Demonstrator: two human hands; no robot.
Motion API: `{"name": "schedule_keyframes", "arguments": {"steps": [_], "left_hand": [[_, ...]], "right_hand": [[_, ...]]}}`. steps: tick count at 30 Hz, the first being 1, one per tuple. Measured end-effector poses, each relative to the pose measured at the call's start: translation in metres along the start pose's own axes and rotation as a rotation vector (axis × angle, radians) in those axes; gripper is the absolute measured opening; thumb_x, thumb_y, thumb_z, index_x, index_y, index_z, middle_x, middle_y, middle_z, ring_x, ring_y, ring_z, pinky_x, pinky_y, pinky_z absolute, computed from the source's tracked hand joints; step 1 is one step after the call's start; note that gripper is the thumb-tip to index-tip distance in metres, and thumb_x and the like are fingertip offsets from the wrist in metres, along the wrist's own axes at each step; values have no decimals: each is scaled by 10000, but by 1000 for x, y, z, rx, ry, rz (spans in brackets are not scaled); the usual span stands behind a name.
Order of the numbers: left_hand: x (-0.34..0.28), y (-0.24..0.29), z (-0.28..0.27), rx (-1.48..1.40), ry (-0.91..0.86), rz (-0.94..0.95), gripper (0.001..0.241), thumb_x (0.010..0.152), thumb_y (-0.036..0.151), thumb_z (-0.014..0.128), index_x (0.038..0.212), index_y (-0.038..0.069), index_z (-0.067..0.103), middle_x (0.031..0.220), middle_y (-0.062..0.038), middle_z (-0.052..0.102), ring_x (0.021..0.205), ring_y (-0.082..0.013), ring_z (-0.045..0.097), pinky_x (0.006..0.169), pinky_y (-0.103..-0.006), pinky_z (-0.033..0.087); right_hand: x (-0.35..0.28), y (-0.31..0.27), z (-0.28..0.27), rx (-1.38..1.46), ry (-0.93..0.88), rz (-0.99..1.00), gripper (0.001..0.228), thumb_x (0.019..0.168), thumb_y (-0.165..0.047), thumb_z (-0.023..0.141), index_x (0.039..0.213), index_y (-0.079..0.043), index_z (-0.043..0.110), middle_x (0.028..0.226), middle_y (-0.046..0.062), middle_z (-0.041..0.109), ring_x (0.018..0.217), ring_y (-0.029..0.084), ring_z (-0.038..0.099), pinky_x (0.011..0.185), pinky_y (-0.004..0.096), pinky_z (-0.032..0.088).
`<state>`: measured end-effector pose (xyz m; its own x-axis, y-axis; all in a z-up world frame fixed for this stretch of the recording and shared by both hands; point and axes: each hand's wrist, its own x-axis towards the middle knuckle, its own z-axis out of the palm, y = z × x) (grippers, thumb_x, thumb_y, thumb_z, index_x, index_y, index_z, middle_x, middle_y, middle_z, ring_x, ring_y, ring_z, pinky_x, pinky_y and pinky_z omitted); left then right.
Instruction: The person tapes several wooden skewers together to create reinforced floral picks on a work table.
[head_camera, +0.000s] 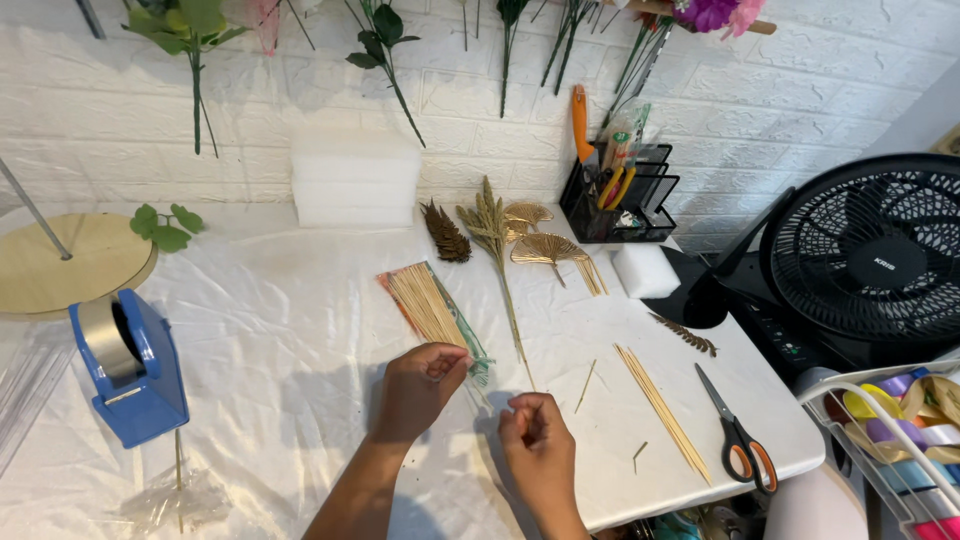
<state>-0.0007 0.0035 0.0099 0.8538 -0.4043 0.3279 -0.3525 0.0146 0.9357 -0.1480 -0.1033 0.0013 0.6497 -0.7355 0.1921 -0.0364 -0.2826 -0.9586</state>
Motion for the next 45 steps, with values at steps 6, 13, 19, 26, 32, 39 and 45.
{"name": "schedule_keyframes", "arguments": {"steps": [6,13,19,26,32,39,45], "left_hand": [[-5,12,-3,78,-71,-51,105,865,217,779,932,147,820,822,37,799,722,-76,701,701,-224,575],[-2,1,-6,80,-14,41,118,877,217,778,957,141,820,852,23,814,769,-75,747,729,-209,594],[-6,6,-8,59,-6,82,101,891,185,766,948,117,814,873,10,817,733,-88,731,705,-222,600],[-7,1,0,-32,22,49,88,860,130,795,930,80,816,845,-23,827,753,-93,769,727,-202,636],[-6,0,1,-60,12,-153,120,833,139,804,936,87,837,834,-27,841,759,-92,776,745,-205,631],[-3,7,1,107,-53,-184,192,796,214,820,967,135,858,843,16,840,774,-74,754,782,-203,608],[0,23,1,184,-55,-280,205,783,239,826,972,169,869,857,38,844,797,-66,750,818,-203,609]], "right_hand": [[1,-21,12,-66,-59,253,117,851,-126,836,815,-90,730,615,27,618,574,118,563,621,242,499],[-3,26,-9,241,-412,227,315,786,126,783,1074,1,755,1246,89,773,1006,174,813,867,256,623],[2,17,-16,196,-403,88,115,785,3,840,899,15,852,1148,122,837,1073,170,762,959,292,581],[17,-3,21,167,-120,322,163,832,-16,806,989,3,844,811,138,849,791,125,759,781,229,581],[37,9,42,28,-36,308,95,824,-74,729,899,-71,787,687,58,778,633,126,726,691,231,574],[44,19,24,-87,-46,148,85,819,-173,818,894,-164,779,778,-64,763,610,38,633,645,207,532],[78,34,-105,-435,58,54,96,857,-180,780,938,-225,807,888,-90,803,651,66,645,699,223,542]]}}
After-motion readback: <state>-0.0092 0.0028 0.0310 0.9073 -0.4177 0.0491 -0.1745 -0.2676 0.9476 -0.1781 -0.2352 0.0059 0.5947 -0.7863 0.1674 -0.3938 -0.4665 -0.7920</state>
